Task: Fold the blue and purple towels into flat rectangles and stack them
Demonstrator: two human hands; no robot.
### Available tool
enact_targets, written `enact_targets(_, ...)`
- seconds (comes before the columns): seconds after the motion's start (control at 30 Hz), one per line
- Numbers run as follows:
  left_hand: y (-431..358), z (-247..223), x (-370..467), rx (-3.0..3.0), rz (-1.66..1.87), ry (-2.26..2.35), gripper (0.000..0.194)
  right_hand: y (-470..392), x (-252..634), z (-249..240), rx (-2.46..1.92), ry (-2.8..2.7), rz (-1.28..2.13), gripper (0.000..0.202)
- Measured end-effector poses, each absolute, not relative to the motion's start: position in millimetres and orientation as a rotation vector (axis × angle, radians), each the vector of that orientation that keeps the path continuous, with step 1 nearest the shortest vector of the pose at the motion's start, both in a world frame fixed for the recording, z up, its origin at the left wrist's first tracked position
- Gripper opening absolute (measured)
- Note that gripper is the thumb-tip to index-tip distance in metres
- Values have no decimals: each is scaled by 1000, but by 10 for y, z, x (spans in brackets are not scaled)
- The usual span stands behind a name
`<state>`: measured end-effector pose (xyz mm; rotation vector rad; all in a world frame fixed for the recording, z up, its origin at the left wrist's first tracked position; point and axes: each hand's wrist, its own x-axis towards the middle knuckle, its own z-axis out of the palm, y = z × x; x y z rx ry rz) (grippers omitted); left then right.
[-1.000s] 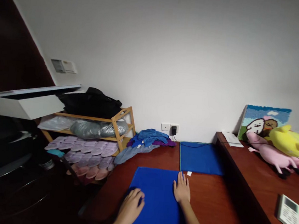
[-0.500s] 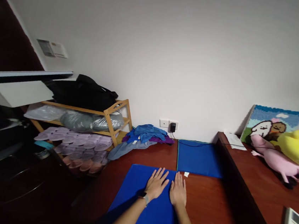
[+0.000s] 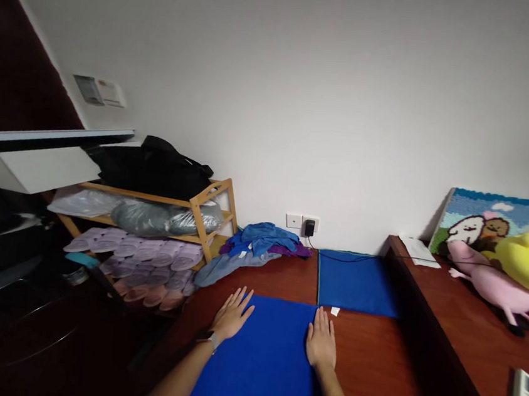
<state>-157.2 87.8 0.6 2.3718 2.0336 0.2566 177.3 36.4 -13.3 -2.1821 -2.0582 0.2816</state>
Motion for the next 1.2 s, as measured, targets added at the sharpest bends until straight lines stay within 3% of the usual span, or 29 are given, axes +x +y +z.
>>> enact_targets(0.13, 824, 95, -1352, 2395, 309, 2048, 65, 365, 1755, -80, -2196, -2063, 297, 67)
enact_targets(0.27, 577, 86, -542, 2566, 497, 1789, 64, 363, 1752, -45, -2197, -2054, 318, 66)
enact_targets(0.47, 217, -129, 446, 2555, 477, 1536, 61, 348, 1775, -49, -2155, -2131, 283, 65)
enact_targets(0.83, 297, -164, -1303, 2329, 305, 2090, 76, 358, 1745, -70, -2179, -2032, 313, 66)
enact_targets(1.2, 251, -126, -1314, 2328, 329, 2084, 78, 191, 1700, 130, -2219, -2026, 333, 65)
